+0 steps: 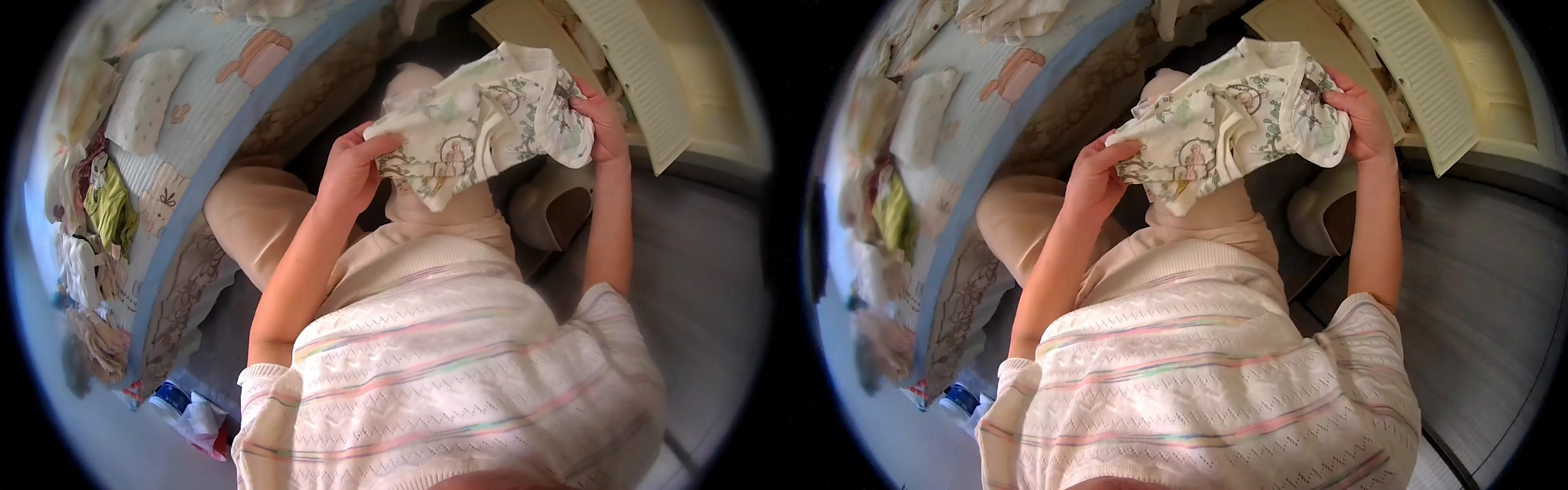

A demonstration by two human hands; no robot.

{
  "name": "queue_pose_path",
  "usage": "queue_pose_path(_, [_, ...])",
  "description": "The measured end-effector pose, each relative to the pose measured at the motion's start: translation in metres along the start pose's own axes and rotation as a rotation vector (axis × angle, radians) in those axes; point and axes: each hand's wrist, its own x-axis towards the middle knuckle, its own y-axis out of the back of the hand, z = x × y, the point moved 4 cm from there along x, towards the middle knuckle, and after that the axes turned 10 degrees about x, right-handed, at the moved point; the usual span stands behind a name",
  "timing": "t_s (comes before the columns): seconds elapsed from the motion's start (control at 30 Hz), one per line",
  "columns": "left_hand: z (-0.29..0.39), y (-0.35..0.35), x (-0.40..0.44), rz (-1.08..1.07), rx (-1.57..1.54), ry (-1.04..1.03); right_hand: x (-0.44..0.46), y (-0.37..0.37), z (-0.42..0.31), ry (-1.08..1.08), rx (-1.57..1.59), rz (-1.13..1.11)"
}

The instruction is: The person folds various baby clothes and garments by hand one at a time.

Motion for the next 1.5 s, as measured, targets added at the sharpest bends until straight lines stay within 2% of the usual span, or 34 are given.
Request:
queue_pose_path(0.17, [-0.004,0.013,0.003,0.007,0.124,-0.014,0.015,0.021,0.032,-0.14,0.025,-0.081])
queue_pose_path(0.27, [-0.007,0.021,0.006,0.068,0.252,-0.007,0.021,0.036,0.053,-0.169,0.021,0.045])
queue_pose_path(0.33, [-0.008,0.018,0.002,0.075,0.255,-0.016,0.019,0.033,0.053,-0.13,0.011,0.006])
queue_pose_path(0.43, [-0.005,0.015,0.0,0.175,0.407,-0.117,0.014,0.025,0.047,-0.105,0.014,-0.009])
queue_pose_path(0.53, [0.007,0.013,-0.008,0.292,0.776,-0.238,0.012,0.023,0.043,-0.096,-0.008,0.004])
queue_pose_path(0.63, [0.01,0.021,-0.011,0.248,0.908,-0.26,0.011,0.019,0.041,-0.087,-0.026,0.012])
queue_pose_path(0.73, [0.014,0.015,-0.015,0.235,0.748,-0.142,0.011,0.018,0.041,-0.088,-0.018,-0.001])
queue_pose_path(0.83, [0.017,0.012,-0.016,0.144,0.343,-0.092,0.011,0.016,0.041,-0.094,-0.006,-0.016])
queue_pose_path(0.93, [0.022,0.005,-0.019,0.062,0.456,-0.164,0.012,0.019,0.042,-0.107,0.006,-0.021])
queue_pose_path(1.03, [0.034,-0.015,-0.029,0.125,1.401,-0.45,0.012,0.019,0.044,-0.105,0.013,-0.011])
queue_pose_path(1.13, [0.028,-0.012,-0.021,0.168,1.687,-0.702,0.013,0.021,0.045,-0.089,0.009,-0.001])
queue_pose_path(1.23, [0.035,-0.002,-0.013,0.139,1.417,-0.542,0.012,0.022,0.045,-0.087,0.016,-0.002])
queue_pose_path(1.33, [0.033,0.009,-0.003,0.082,0.465,-0.131,0.012,0.021,0.046,-0.096,0.03,0.001])
queue_pose_path(1.47, [0.028,0.019,0.002,-0.011,-0.02,-0.014,0.012,0.022,0.047,-0.097,0.037,-0.012])
queue_pose_path(1.5, [0.025,0.022,0.003,-0.02,-0.044,-0.002,0.013,0.023,0.047,-0.099,0.04,-0.01])
